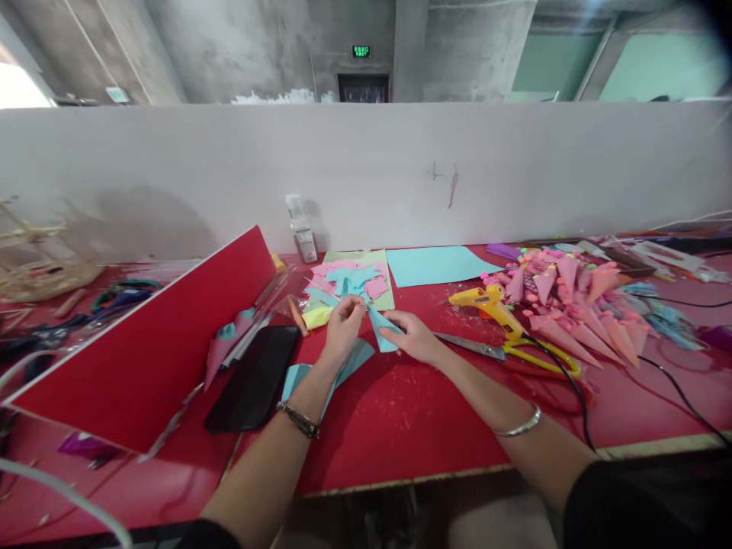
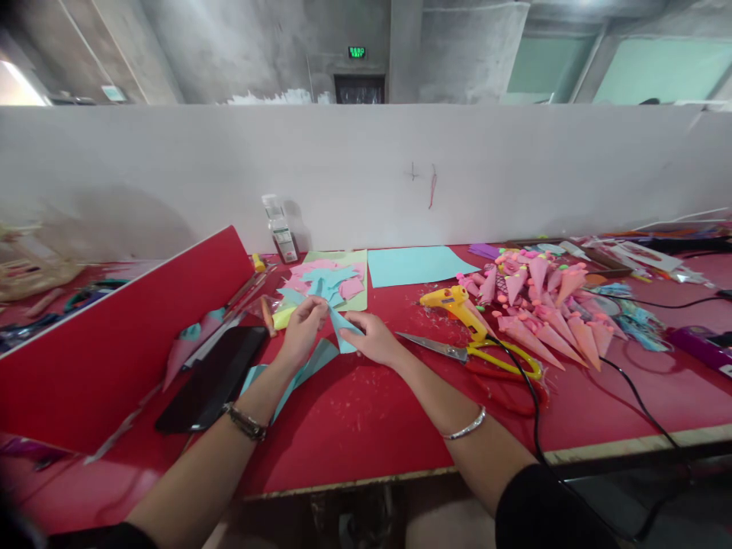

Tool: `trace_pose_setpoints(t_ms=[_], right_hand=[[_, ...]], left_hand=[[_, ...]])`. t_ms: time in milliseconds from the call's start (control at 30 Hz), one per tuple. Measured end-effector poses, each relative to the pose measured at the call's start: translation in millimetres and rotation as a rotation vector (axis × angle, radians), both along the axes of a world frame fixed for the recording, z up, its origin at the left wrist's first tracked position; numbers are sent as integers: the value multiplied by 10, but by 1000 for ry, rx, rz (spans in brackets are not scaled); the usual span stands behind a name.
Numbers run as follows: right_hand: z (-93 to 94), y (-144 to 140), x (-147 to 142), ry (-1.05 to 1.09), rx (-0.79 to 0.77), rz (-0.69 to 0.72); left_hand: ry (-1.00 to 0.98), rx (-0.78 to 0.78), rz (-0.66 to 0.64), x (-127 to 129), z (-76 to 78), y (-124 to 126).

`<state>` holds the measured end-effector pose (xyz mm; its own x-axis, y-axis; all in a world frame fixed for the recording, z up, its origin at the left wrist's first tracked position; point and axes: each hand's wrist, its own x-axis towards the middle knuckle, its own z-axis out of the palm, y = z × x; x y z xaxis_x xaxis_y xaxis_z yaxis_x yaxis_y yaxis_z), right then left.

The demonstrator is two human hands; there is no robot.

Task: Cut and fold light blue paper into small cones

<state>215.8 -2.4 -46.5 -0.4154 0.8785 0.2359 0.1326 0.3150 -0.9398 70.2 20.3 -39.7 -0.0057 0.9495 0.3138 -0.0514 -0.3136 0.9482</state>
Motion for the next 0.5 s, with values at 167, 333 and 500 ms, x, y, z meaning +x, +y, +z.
trace_pose_setpoints(t_ms=[167, 333, 500], right_hand=[[9, -10, -7, -135, 222, -118], [6, -7, -5, -163, 259, -128], [-1, -6, 2, -174, 254, -130]], left_hand=[[3, 2, 21, -2, 13, -9], [-7, 3, 21, -4, 30, -5], [-21, 8, 10, -11, 56, -3]])
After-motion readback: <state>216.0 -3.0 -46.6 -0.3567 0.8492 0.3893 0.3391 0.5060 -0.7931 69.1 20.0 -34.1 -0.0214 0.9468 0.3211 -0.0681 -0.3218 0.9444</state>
